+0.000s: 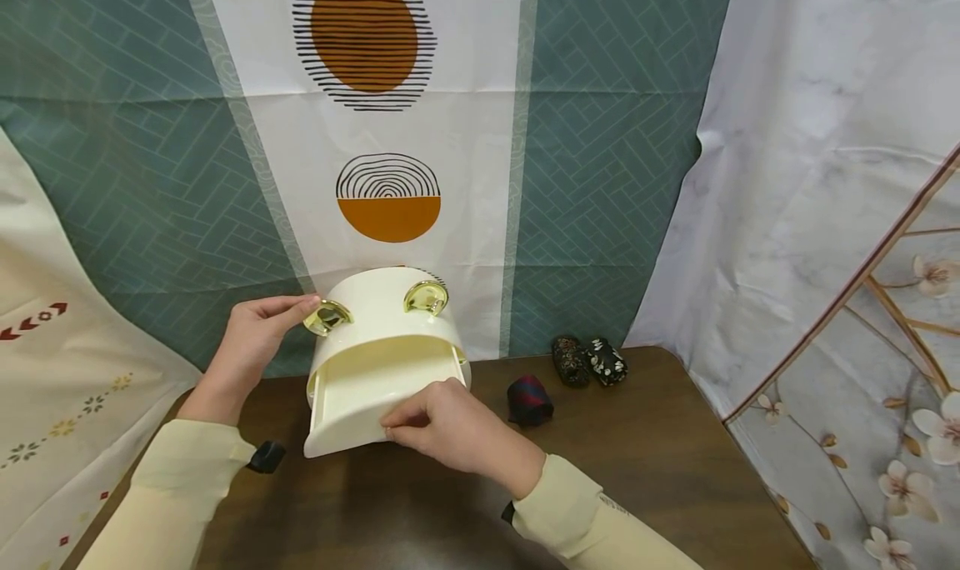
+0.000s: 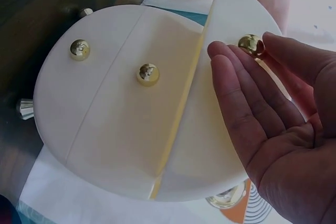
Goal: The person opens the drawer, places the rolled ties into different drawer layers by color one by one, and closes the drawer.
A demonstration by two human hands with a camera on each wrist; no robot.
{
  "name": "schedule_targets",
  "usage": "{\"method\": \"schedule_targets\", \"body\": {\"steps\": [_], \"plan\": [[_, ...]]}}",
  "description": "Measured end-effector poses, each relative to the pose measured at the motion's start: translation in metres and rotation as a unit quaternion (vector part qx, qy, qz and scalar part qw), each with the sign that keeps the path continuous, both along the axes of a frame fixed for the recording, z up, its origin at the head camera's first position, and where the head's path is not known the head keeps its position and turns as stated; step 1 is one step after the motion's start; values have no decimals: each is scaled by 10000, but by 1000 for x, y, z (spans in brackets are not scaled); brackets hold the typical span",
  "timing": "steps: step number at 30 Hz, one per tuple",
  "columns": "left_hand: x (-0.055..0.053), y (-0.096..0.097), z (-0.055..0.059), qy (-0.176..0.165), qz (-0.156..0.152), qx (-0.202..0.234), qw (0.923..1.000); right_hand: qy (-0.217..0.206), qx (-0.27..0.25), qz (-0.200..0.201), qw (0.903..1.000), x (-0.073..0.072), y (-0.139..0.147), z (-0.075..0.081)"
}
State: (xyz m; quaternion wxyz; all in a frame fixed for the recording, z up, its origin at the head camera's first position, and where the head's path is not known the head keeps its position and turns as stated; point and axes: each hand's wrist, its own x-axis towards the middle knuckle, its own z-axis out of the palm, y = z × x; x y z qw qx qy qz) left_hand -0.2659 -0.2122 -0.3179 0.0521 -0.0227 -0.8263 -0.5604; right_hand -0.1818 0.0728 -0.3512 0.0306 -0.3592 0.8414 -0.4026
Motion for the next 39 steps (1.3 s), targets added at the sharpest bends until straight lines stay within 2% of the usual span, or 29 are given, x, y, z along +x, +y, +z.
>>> {"method": "schedule_targets", "body": {"steps": [10, 13, 17, 22, 27, 30, 33, 39], "plan": [[1, -2, -2, -5, -18, -34, 10000, -145, 334, 319, 9988, 2, 5, 7], [1, -2, -2, -21, -27, -28, 10000, -186, 442, 368, 9982, 3, 9, 17], [1, -3, -3, -24, -38, -30, 10000, -128, 584, 212, 9980, 2, 19, 36], [1, -3, -3, 44, -68, 3, 10000, -340, 322, -344, 9983, -4, 34, 56], [1, -4, -5, 140, -139, 120, 9997, -542, -163, -909, 9942, -17, 50, 61], [0, -4, -6, 211, -165, 212, 9994, -437, -256, -1272, 9906, -28, 59, 57], [-1, -3, -7, 244, -127, 331, 9991, -357, -135, -1716, 9844, -40, 67, 50], [-2, -2, -7, 297, -50, 394, 9988, -316, 337, -2608, 9643, -61, 82, 22]]}}
